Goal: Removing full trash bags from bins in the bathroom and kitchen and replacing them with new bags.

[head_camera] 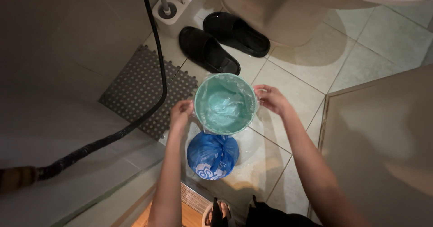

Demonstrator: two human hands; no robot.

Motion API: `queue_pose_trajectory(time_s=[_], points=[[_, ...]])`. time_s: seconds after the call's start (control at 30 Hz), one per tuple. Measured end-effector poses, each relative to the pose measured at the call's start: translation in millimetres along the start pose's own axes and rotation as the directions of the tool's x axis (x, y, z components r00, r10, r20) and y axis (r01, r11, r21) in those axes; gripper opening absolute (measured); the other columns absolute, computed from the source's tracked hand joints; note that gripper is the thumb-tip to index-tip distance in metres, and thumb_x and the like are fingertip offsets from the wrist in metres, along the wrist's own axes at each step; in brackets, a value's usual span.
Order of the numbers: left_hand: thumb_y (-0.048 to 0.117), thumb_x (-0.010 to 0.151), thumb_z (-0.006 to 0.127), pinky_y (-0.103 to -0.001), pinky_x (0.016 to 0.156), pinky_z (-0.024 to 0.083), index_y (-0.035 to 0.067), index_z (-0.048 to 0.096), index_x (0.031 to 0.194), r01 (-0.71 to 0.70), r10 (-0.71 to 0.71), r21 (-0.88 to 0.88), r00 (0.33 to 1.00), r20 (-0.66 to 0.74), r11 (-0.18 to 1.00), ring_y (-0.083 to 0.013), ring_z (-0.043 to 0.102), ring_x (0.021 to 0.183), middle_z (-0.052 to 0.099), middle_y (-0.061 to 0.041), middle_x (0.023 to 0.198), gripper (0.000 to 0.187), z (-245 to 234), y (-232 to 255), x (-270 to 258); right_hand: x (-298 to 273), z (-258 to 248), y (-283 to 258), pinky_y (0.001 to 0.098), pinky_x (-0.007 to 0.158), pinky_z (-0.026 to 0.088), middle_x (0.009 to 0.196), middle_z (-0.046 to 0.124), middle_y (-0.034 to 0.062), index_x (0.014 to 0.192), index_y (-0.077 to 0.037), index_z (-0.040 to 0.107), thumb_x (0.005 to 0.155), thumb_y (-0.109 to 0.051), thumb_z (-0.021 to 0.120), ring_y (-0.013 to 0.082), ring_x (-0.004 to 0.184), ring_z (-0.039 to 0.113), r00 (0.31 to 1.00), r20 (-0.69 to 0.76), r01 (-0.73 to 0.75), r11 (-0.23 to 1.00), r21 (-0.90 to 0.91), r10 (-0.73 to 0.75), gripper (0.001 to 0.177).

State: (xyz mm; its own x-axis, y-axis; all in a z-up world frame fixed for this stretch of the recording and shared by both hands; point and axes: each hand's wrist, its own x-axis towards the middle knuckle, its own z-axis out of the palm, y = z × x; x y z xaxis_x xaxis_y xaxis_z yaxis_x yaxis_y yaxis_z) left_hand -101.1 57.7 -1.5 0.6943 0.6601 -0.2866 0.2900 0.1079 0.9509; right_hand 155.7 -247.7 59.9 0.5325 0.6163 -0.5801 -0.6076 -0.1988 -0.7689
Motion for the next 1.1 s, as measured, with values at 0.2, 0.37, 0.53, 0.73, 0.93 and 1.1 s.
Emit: queue_pose_trajectory(time_s=[0.2,0.37,0.53,0.73,0.93,1.1], points=[[0.011,0.091,0.075,-0.034,0.076,0.055,0.005,0.069,0.104,-0.109,0.192,0.316,0.951,-0.244,0.942,-0.0191,0.067,0.084,0.069,-0.006,0.092,0.015,10,100,-57,-6,17,6,0.0312,0.069,0.056,0.087,0.068,0.0061,0.104,0.000,0.071,0.100,-0.014,0.072,0.0152,0.077,0.063,0.818,-0.344,0.217,0.802,-0.556,-0.460,0.015],[0.009,0.091,0.071,-0.037,0.077,0.056,0.006,0.067,0.102,-0.211,0.274,0.357,0.952,-0.135,0.910,-0.0214,0.071,0.084,0.070,-0.008,0.093,0.012,23,130,-75,-54,61,-36,0.0313,0.063,0.060,0.087,0.076,0.0108,0.106,-0.004,0.070,0.092,-0.016,0.067,0.0165,0.071,0.072,0.932,-0.171,0.126,0.728,-0.674,-0.319,0.019],[0.003,0.085,0.069,-0.043,0.079,0.054,0.005,0.062,0.101,-0.246,0.352,0.529,0.930,-0.109,0.812,-0.0291,0.069,0.089,0.065,-0.012,0.099,0.017,25,131,-78,-62,91,-37,0.0371,0.061,0.059,0.087,0.076,0.0169,0.106,-0.001,0.066,0.085,-0.016,0.073,0.0248,0.065,0.074,0.910,-0.163,0.065,0.519,-0.852,-0.381,0.026],[0.014,0.088,0.069,-0.051,0.094,0.046,0.000,0.059,0.119,-0.164,0.430,0.828,0.897,-0.101,0.536,-0.0390,0.058,0.115,0.058,-0.023,0.126,0.036,12,163,-113,-39,127,-42,0.0396,0.063,0.061,0.090,0.075,0.0178,0.104,-0.002,0.057,0.082,-0.010,0.069,0.0299,0.067,0.076,0.910,-0.079,0.177,0.553,-0.814,-0.408,0.026],[0.023,0.099,0.057,-0.053,0.118,0.029,-0.008,0.050,0.140,-0.200,0.547,0.908,0.837,-0.038,0.369,-0.0359,0.039,0.145,0.048,-0.023,0.150,0.052,-2,174,-170,-16,196,-57,0.0478,0.076,0.057,0.088,0.075,0.0199,0.105,-0.005,0.060,0.075,-0.014,0.078,0.0390,0.083,0.072,0.859,0.144,0.321,0.298,-0.899,-0.492,0.035],[0.024,0.104,0.051,-0.051,0.119,0.030,-0.010,0.046,0.143,-0.201,0.500,0.829,0.859,-0.107,0.522,-0.0369,0.038,0.146,0.047,-0.023,0.150,0.052,-22,213,-188,6,208,-78,0.0471,0.077,0.057,0.089,0.074,0.0183,0.103,-0.006,0.068,0.072,-0.018,0.083,0.0365,0.084,0.073,0.800,0.212,0.380,0.200,-0.903,-0.562,0.036]])
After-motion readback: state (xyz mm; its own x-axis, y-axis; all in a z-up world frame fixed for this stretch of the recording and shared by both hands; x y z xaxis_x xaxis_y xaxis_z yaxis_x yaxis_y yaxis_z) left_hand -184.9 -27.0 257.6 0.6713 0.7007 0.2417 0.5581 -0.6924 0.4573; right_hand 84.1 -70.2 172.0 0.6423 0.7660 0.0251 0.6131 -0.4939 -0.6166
